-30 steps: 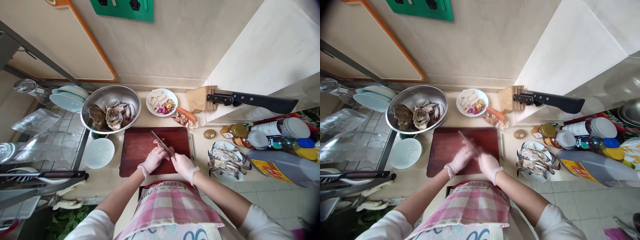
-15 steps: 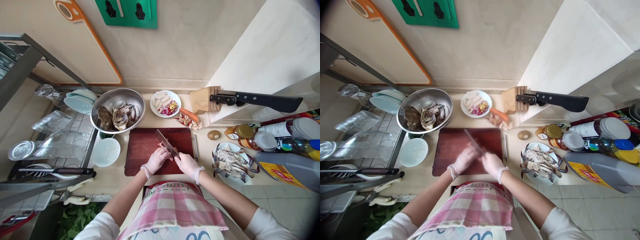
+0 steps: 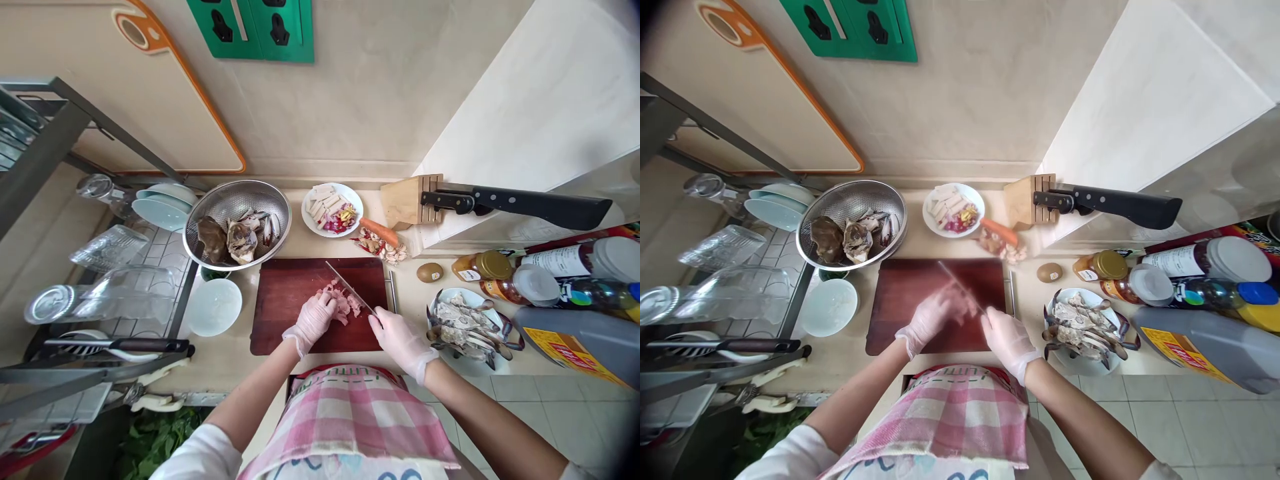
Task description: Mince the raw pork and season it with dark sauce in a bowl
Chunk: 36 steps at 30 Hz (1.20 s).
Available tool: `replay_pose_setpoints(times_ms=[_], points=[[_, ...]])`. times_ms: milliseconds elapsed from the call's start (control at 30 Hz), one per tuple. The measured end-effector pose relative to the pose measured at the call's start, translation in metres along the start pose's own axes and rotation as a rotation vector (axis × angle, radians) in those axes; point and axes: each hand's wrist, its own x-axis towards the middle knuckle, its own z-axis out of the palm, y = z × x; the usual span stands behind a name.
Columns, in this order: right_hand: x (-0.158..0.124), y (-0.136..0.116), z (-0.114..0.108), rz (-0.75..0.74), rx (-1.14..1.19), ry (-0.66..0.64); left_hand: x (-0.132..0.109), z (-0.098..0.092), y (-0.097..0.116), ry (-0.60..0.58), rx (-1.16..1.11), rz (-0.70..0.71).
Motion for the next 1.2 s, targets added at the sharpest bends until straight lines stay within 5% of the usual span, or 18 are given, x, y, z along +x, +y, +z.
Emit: replay_pose_setpoints(times_ms=[367, 633, 1200], points=[[0.011, -0.015, 0.017, 0.001, -0.032, -0.162, 0.009, 0.002, 0.003, -0.038, 0.022, 0.055], [0.013, -0.011, 0.003, -0.031, -0.041, -0.183, 0.006, 0.003, 0.000, -0.005, -0.112, 0.042], [0.022, -0.030, 0.009, -0.010, 0.028, -0.187, -0.002, 0.006, -0.007, 0.044, -0.217, 0.057]])
